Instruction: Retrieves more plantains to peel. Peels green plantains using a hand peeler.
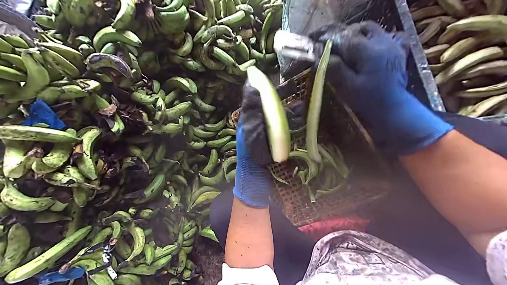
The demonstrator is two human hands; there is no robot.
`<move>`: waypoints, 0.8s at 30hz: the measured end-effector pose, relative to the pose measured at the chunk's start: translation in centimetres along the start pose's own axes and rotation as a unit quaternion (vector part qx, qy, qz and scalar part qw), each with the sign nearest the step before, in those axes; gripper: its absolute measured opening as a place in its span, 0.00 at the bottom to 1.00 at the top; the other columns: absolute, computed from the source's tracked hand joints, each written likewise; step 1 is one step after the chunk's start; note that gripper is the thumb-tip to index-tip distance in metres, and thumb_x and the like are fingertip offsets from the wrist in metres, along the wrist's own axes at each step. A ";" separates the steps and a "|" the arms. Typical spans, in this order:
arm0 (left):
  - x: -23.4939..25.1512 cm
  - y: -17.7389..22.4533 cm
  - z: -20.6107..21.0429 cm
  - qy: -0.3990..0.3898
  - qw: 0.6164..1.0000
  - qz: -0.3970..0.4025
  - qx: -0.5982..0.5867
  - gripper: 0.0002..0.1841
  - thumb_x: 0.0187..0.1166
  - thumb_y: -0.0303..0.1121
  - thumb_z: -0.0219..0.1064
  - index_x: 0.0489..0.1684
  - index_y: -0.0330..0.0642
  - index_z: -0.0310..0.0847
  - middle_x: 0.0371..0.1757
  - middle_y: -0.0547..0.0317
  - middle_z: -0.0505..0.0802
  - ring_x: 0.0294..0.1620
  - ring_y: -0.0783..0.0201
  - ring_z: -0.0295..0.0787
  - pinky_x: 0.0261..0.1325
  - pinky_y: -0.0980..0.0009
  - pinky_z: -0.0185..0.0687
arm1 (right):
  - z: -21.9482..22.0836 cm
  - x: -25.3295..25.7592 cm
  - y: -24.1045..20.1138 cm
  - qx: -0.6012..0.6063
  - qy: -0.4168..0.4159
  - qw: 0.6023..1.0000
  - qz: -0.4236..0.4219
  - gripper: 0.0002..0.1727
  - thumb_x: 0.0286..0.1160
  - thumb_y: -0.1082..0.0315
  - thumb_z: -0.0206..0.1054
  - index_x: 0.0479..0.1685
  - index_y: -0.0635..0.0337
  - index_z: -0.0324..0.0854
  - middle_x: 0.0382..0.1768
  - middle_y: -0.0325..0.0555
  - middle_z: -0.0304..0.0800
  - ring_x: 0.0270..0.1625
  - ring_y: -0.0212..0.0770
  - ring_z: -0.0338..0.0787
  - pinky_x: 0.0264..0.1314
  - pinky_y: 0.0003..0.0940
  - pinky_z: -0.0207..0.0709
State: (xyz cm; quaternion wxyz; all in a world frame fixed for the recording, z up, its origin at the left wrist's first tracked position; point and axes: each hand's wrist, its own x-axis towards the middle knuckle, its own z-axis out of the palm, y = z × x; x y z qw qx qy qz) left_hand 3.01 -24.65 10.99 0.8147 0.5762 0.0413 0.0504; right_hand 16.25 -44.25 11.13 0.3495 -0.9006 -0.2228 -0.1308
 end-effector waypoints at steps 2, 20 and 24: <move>1.5 1.2 0.7 0.040 0.994 0.055 -0.087 0.23 0.94 0.54 0.38 0.67 0.58 0.75 0.50 0.68 0.89 0.45 0.77 0.87 0.46 0.78 0.85 | 1.1 -2.7 -1.2 0.009 0.086 0.985 -0.152 0.27 0.83 0.41 0.60 0.69 0.48 0.85 0.64 0.62 0.87 0.66 0.63 0.86 0.69 0.68 0.69; 0.9 0.0 0.9 0.047 0.989 0.118 0.070 0.17 0.91 0.46 0.49 0.72 0.59 0.73 0.51 0.70 0.87 0.44 0.78 0.85 0.44 0.78 0.84 | 1.9 -3.1 -1.8 0.053 0.076 0.967 -0.237 0.28 0.77 0.36 0.64 0.71 0.37 0.85 0.59 0.52 0.91 0.61 0.53 0.87 0.67 0.58 0.66; 0.3 0.0 1.9 -0.005 0.993 0.014 0.116 0.24 0.92 0.46 0.48 0.87 0.64 0.64 0.61 0.63 0.88 0.44 0.70 0.88 0.42 0.71 0.88 | 1.0 0.3 0.5 0.094 -0.029 0.995 -0.018 0.33 0.79 0.32 0.57 0.70 0.42 0.86 0.69 0.52 0.86 0.71 0.56 0.83 0.67 0.68 0.70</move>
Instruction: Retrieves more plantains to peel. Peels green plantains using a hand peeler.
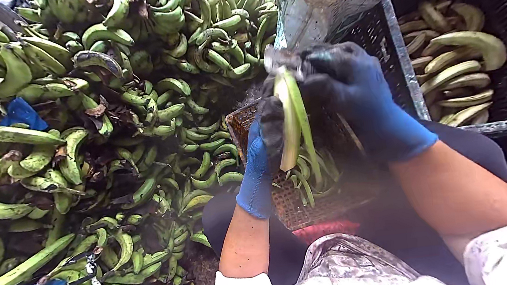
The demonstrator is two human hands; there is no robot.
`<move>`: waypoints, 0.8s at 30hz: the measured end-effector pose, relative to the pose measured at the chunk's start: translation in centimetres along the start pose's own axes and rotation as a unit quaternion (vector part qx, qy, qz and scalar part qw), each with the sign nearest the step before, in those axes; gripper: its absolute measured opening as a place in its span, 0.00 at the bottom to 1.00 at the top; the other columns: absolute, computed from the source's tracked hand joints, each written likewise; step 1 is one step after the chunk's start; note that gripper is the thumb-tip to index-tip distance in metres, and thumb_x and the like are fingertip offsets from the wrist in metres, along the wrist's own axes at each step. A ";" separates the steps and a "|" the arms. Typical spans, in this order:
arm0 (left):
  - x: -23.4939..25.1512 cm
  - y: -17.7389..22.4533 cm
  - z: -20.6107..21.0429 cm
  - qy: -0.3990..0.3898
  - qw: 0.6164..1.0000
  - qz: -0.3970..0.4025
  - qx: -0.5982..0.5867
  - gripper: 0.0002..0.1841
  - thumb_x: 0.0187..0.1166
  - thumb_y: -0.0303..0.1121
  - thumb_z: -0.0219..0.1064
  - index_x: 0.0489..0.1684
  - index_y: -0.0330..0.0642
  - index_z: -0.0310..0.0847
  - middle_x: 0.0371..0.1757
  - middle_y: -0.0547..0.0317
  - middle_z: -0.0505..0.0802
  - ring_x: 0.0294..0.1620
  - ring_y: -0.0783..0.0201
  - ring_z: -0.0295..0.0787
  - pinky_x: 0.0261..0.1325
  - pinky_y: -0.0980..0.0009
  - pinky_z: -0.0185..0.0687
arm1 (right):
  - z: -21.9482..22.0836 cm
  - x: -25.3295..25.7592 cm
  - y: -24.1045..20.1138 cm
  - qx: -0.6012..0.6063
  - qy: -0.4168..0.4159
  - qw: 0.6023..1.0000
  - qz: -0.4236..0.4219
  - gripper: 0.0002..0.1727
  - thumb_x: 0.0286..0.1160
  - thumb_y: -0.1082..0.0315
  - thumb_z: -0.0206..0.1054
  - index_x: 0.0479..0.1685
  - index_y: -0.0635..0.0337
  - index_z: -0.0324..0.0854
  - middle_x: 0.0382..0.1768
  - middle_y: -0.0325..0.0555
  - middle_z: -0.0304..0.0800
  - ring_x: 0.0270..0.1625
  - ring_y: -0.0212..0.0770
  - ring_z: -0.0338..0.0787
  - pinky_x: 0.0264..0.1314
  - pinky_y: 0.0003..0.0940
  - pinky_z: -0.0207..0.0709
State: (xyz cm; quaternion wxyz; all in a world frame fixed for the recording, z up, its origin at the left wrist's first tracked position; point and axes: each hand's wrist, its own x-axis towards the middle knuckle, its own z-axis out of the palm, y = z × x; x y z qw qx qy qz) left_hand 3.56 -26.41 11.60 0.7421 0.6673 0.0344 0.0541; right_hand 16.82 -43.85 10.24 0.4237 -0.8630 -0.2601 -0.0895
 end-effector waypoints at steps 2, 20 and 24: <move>0.5 -0.3 -0.3 -0.004 0.996 -0.028 -0.086 0.23 0.90 0.49 0.51 0.83 0.65 0.66 0.55 0.58 0.90 0.36 0.67 0.88 0.33 0.70 0.87 | -0.7 0.7 0.9 -0.030 -0.013 0.995 0.089 0.36 0.77 0.28 0.52 0.73 0.40 0.83 0.73 0.50 0.83 0.75 0.55 0.81 0.70 0.70 0.67; 3.1 -2.8 -3.1 -0.064 0.972 0.031 -0.225 0.20 0.93 0.46 0.44 0.77 0.56 0.71 0.59 0.63 0.88 0.55 0.68 0.86 0.58 0.67 0.87 | -0.5 -1.9 -1.6 0.524 -0.183 0.817 0.155 0.19 0.80 0.65 0.60 0.67 0.55 0.82 0.60 0.40 0.90 0.52 0.35 0.92 0.51 0.33 0.90; 5.8 -4.7 -0.7 -0.167 0.967 -0.042 -0.189 0.16 0.89 0.42 0.53 0.64 0.49 0.79 0.46 0.65 0.95 0.44 0.72 0.92 0.48 0.71 0.91 | -0.8 -4.2 -4.1 0.444 -0.251 0.852 0.117 0.15 0.76 0.66 0.67 0.60 0.57 0.89 0.58 0.41 0.92 0.53 0.31 0.91 0.53 0.29 0.88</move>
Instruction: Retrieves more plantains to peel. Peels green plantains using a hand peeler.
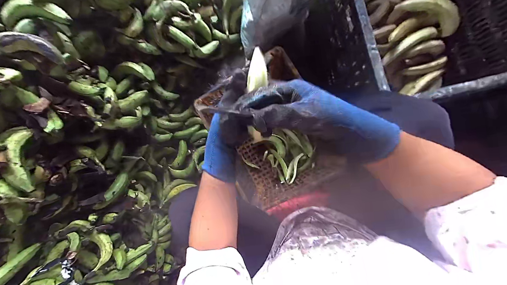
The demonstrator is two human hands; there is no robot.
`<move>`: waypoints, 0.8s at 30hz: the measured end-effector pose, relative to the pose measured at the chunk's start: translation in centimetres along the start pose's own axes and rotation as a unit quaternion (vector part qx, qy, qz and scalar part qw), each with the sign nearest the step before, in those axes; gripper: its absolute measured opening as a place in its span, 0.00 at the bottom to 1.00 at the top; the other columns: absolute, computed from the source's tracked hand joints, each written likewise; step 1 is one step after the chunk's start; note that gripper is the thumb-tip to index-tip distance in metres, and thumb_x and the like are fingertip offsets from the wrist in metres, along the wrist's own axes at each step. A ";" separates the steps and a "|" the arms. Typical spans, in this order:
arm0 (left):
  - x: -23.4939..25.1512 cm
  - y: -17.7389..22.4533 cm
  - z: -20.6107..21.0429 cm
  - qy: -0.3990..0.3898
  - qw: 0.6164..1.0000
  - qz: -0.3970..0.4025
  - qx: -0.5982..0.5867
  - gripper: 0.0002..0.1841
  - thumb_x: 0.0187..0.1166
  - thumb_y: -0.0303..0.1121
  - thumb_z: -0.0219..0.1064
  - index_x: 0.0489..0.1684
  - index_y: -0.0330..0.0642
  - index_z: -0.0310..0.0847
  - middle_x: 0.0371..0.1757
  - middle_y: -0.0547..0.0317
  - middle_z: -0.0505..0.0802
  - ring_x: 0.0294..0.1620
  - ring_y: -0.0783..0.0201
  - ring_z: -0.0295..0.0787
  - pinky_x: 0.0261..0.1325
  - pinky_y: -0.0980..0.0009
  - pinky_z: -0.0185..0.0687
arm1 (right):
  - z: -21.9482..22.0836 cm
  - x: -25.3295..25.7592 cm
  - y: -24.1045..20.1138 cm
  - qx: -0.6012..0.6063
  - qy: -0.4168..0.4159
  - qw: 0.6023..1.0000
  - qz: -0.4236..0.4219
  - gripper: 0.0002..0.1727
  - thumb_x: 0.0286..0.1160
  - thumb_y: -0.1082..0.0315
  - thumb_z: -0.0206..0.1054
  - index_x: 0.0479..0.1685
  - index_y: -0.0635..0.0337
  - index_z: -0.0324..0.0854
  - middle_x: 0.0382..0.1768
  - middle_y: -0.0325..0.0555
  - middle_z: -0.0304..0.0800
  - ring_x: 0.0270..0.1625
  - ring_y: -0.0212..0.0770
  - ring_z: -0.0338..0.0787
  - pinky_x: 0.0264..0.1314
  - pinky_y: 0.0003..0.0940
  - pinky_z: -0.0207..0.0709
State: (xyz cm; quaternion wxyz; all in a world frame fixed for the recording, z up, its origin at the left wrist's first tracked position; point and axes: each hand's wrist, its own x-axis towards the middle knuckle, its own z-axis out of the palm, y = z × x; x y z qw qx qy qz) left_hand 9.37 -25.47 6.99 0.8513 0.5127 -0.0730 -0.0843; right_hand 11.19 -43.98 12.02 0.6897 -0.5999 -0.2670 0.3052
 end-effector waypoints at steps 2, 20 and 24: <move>1.2 -1.8 -1.0 0.052 0.998 -0.019 0.038 0.14 0.87 0.38 0.54 0.63 0.50 0.80 0.51 0.65 0.94 0.50 0.71 0.90 0.55 0.69 0.88 | -2.5 -1.1 -0.8 -0.200 0.114 0.972 -0.048 0.18 0.74 0.52 0.73 0.59 0.46 0.91 0.66 0.40 0.84 0.62 0.32 0.86 0.64 0.34 0.85; -2.4 -27.5 -9.6 0.142 0.716 -0.415 0.543 0.24 0.85 0.41 0.64 0.75 0.38 0.78 0.73 0.34 0.83 0.77 0.39 0.77 0.78 0.41 0.70 | -9.9 -1.9 -2.1 -0.174 0.342 0.912 -0.144 0.21 0.71 0.55 0.76 0.61 0.54 0.90 0.70 0.48 0.82 0.74 0.39 0.80 0.72 0.38 0.80; -2.5 -24.8 -5.6 0.226 0.802 -0.350 0.428 0.20 0.83 0.33 0.65 0.69 0.31 0.79 0.62 0.35 0.89 0.64 0.46 0.87 0.70 0.48 0.80 | -10.9 -1.5 -1.8 -0.114 0.352 0.914 -0.165 0.18 0.75 0.59 0.72 0.57 0.59 0.90 0.66 0.48 0.87 0.71 0.40 0.84 0.73 0.38 0.81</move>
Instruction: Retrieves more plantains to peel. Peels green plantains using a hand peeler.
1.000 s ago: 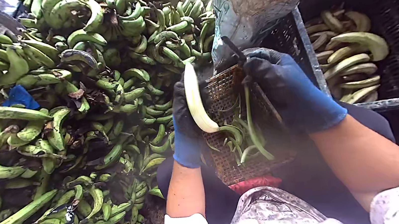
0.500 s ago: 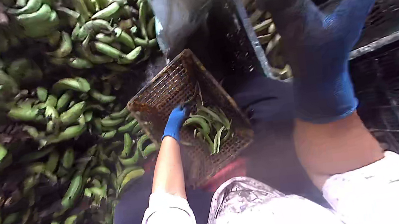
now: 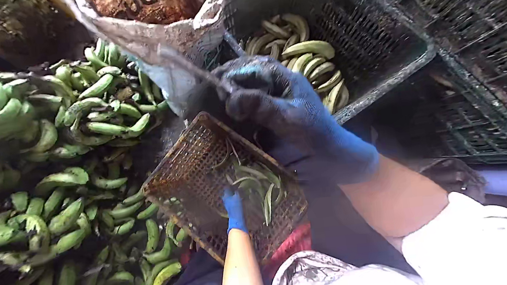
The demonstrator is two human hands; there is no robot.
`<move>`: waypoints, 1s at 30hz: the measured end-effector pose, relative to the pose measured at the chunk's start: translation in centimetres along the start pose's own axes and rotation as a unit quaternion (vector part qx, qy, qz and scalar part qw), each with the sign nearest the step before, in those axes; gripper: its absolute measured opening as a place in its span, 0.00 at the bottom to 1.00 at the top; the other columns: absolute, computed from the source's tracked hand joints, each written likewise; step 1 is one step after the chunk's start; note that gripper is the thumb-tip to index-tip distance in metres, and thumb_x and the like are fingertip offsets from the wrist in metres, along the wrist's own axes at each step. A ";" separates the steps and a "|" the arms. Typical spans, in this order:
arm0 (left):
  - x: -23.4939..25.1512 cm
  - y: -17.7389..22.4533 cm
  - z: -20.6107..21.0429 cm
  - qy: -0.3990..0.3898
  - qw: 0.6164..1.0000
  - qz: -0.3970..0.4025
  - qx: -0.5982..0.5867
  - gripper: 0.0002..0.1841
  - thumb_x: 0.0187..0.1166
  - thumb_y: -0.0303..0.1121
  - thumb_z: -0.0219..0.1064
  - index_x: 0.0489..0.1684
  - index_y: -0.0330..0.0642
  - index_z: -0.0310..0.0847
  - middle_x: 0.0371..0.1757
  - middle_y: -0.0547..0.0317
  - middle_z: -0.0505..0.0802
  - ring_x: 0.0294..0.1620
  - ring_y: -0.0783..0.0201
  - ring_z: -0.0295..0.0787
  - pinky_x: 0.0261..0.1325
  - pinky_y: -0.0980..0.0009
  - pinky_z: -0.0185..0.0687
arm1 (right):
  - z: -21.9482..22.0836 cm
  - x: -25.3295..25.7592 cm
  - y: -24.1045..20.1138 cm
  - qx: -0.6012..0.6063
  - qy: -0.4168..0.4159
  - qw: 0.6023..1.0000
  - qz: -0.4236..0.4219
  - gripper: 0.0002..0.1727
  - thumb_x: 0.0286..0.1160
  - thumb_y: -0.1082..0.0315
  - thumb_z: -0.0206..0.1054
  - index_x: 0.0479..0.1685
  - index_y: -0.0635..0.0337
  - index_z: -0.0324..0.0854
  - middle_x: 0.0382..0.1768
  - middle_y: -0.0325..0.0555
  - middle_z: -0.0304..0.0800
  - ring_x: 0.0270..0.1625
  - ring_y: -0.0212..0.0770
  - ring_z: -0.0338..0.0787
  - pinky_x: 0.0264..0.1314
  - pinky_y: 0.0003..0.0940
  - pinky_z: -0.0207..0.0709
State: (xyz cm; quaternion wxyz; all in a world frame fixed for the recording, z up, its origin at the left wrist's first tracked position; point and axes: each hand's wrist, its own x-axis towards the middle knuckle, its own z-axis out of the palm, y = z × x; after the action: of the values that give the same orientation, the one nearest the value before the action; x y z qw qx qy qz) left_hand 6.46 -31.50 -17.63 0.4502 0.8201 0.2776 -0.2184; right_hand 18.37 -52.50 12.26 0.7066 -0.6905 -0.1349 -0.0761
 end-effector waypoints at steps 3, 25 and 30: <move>-3.3 4.2 -2.0 0.031 0.992 0.047 -0.109 0.17 0.78 0.30 0.67 0.63 0.31 0.81 0.54 0.41 0.91 0.53 0.53 0.90 0.60 0.54 0.86 | -0.1 -0.2 0.0 0.028 -0.004 0.999 0.018 0.15 0.80 0.63 0.67 0.58 0.62 0.86 0.60 0.44 0.89 0.59 0.35 0.90 0.59 0.34 0.89; -19.7 8.2 -20.0 0.021 0.793 0.182 -0.582 0.21 0.87 0.50 0.59 0.76 0.60 0.73 0.63 0.54 0.90 0.56 0.58 0.90 0.53 0.60 0.89 | 7.8 -18.1 1.5 0.037 -0.143 0.985 0.094 0.28 0.83 0.47 0.64 0.68 0.61 0.76 0.43 0.42 0.93 0.33 0.37 0.94 0.34 0.37 0.93; -19.5 7.8 -20.2 0.020 0.814 0.228 -0.534 0.18 0.88 0.47 0.58 0.72 0.56 0.74 0.60 0.54 0.90 0.56 0.58 0.90 0.53 0.60 0.89 | 7.5 -14.2 -5.9 0.153 -0.151 0.962 -0.168 0.15 0.83 0.57 0.63 0.64 0.48 0.79 0.37 0.32 0.88 0.31 0.28 0.86 0.30 0.28 0.85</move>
State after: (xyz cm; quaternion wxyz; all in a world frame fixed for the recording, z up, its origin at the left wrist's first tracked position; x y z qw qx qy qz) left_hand -0.94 -22.66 9.11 0.8487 0.4947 0.1641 0.0897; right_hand 2.43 -46.38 13.76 0.7522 -0.5455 -0.3635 -0.0672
